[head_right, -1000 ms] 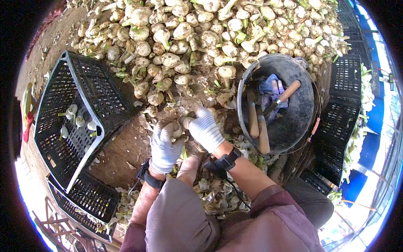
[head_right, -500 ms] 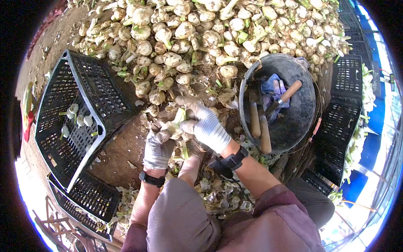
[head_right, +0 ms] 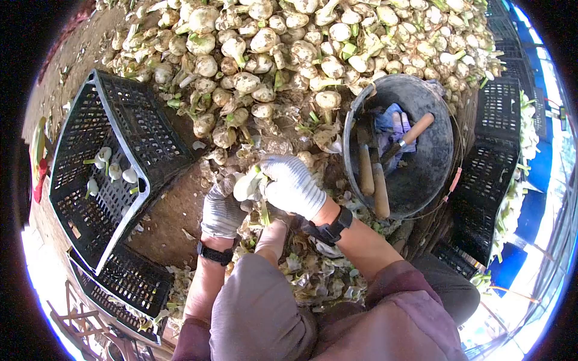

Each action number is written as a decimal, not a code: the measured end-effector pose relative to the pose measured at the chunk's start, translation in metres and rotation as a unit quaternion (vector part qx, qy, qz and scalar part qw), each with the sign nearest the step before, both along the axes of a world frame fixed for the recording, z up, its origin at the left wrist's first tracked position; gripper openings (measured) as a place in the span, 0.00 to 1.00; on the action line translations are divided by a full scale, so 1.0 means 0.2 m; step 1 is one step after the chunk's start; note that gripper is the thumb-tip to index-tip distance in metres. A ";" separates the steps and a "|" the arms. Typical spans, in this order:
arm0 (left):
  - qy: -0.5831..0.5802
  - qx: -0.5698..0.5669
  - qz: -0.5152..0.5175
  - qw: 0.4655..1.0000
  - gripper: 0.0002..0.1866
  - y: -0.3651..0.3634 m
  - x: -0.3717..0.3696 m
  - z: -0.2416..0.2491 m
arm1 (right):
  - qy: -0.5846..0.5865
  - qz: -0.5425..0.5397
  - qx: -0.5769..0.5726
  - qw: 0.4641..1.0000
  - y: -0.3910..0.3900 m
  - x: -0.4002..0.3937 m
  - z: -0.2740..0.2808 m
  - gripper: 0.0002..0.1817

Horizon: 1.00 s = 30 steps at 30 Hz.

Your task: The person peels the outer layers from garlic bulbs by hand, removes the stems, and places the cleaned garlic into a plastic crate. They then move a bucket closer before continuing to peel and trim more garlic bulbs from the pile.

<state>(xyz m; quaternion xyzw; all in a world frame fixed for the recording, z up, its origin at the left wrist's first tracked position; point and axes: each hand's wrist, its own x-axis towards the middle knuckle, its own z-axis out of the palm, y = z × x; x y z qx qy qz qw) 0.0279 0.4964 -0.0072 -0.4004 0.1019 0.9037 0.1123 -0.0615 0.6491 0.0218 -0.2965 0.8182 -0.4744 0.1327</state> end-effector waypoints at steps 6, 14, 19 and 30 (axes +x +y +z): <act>0.077 -0.166 -0.091 0.979 0.28 0.02 0.01 0.01 | -0.192 -0.089 -0.011 0.977 -0.03 0.03 -0.06 0.09; 0.038 -0.230 -0.106 0.967 0.24 0.05 0.06 0.06 | -0.450 -0.091 -0.017 0.888 -0.04 0.03 -0.04 0.06; 0.005 -0.108 0.069 0.992 0.31 0.06 0.07 0.03 | -0.641 -0.190 -0.200 0.716 0.01 0.10 -0.16 0.07; 0.120 -0.558 -0.167 0.804 0.28 0.10 0.01 0.05 | -0.472 -0.068 -0.105 0.873 0.00 -0.09 0.15 0.18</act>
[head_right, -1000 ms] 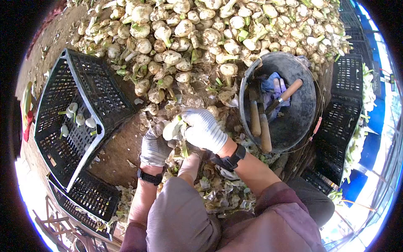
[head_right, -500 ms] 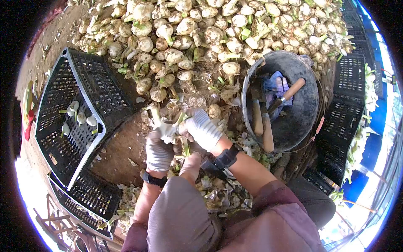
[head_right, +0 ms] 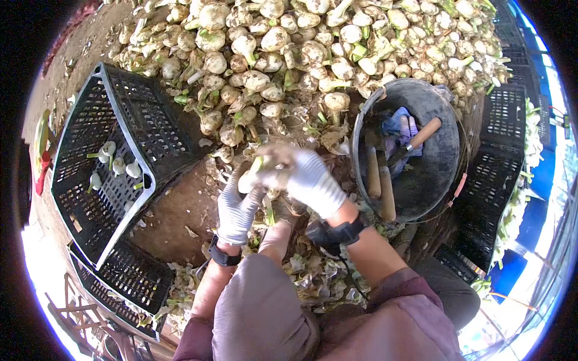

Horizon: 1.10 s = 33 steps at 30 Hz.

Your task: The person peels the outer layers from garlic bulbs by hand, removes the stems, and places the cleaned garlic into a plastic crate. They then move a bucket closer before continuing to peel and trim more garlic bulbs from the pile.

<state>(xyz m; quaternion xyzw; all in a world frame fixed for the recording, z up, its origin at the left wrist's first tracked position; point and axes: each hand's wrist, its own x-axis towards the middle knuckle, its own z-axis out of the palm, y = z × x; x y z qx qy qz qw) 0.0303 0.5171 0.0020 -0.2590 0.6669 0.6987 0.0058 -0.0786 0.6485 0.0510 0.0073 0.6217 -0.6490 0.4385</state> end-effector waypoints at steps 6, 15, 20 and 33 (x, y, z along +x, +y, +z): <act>-0.038 0.436 0.146 0.887 0.47 -0.06 -0.03 0.02 | -0.086 -0.046 0.038 0.994 0.02 0.02 -0.06 0.11; 0.102 0.437 0.212 0.868 0.32 -0.13 -0.07 0.00 | -0.038 -0.028 0.042 0.998 0.13 0.05 -0.21 0.09; 0.010 0.321 0.088 0.943 0.26 -0.21 0.03 -0.06 | -0.045 -0.038 0.046 0.997 0.13 0.06 -0.17 0.09; 0.024 0.110 -0.077 0.991 0.11 -0.17 0.06 0.05 | -0.189 -0.228 -0.024 0.955 0.15 0.08 -0.26 0.16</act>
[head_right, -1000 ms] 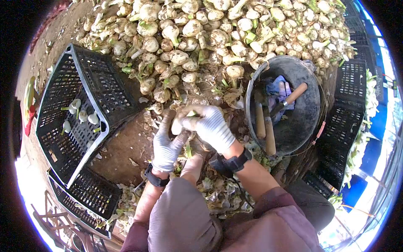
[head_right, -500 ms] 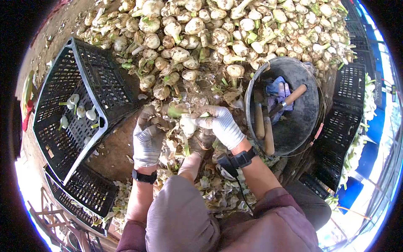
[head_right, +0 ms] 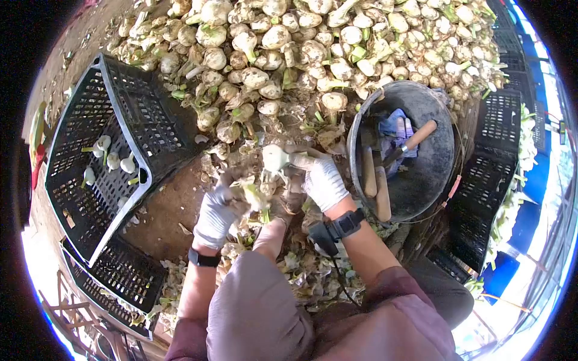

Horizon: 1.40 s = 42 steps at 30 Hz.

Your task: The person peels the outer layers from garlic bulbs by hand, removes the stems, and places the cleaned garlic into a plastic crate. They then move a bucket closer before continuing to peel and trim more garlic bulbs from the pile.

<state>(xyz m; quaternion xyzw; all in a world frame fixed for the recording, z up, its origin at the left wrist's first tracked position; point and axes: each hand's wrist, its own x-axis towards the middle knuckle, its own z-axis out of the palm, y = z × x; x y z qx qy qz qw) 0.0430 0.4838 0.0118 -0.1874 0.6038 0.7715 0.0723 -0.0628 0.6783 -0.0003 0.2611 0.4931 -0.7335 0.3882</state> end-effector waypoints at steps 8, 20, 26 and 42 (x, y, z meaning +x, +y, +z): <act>-0.243 -0.521 -0.297 0.763 0.11 -0.17 0.31 -0.16 | 0.062 0.080 -0.133 0.986 -0.18 -0.07 0.25 0.20; -0.111 -0.276 0.075 0.952 0.16 -0.11 0.18 -0.10 | 0.468 0.454 0.302 0.695 -0.11 0.19 -0.33 0.10; -0.089 -0.259 0.077 0.959 0.06 -0.08 0.16 -0.18 | 0.272 0.278 0.243 0.888 -0.03 0.04 -0.15 0.10; -0.167 -0.098 -0.019 0.981 0.21 0.09 -0.07 -0.10 | 0.480 0.272 0.319 0.770 0.07 0.01 -0.14 0.24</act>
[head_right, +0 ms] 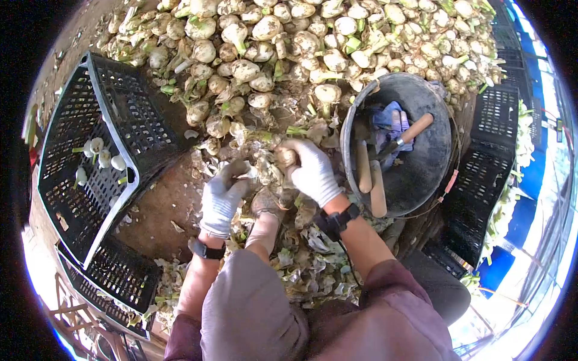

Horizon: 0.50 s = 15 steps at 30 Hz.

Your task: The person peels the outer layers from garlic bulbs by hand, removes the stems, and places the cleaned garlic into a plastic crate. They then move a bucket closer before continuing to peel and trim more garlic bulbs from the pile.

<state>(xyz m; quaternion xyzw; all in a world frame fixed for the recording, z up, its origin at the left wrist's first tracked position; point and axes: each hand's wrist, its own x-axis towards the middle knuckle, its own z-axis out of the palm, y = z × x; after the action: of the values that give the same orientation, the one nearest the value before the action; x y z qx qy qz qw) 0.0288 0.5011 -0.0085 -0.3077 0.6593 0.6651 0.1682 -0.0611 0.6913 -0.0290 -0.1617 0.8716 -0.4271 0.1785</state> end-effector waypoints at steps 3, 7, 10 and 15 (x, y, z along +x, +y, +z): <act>0.122 0.113 0.070 0.984 0.27 0.09 -0.03 -0.07 | 0.112 0.084 0.033 0.990 -0.12 0.06 0.11 0.31; 0.055 0.240 0.190 0.950 0.21 0.07 -0.07 0.01 | -0.010 -0.001 -0.186 0.983 -0.17 0.06 0.14 0.30; 0.028 0.345 0.247 0.905 0.19 0.02 -0.04 0.03 | -0.209 -0.167 -0.160 0.950 -0.11 0.00 0.16 0.27; 0.085 0.340 0.219 0.911 0.24 0.07 -0.03 0.03 | -0.274 -0.121 -0.177 0.938 -0.17 0.02 0.20 0.30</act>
<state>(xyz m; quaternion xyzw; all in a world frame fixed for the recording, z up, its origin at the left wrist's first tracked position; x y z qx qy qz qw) 0.0233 0.5150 -0.0034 -0.3107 0.3212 0.8929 0.0558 -0.0567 0.6568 0.0110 0.0392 0.7123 -0.6206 0.3254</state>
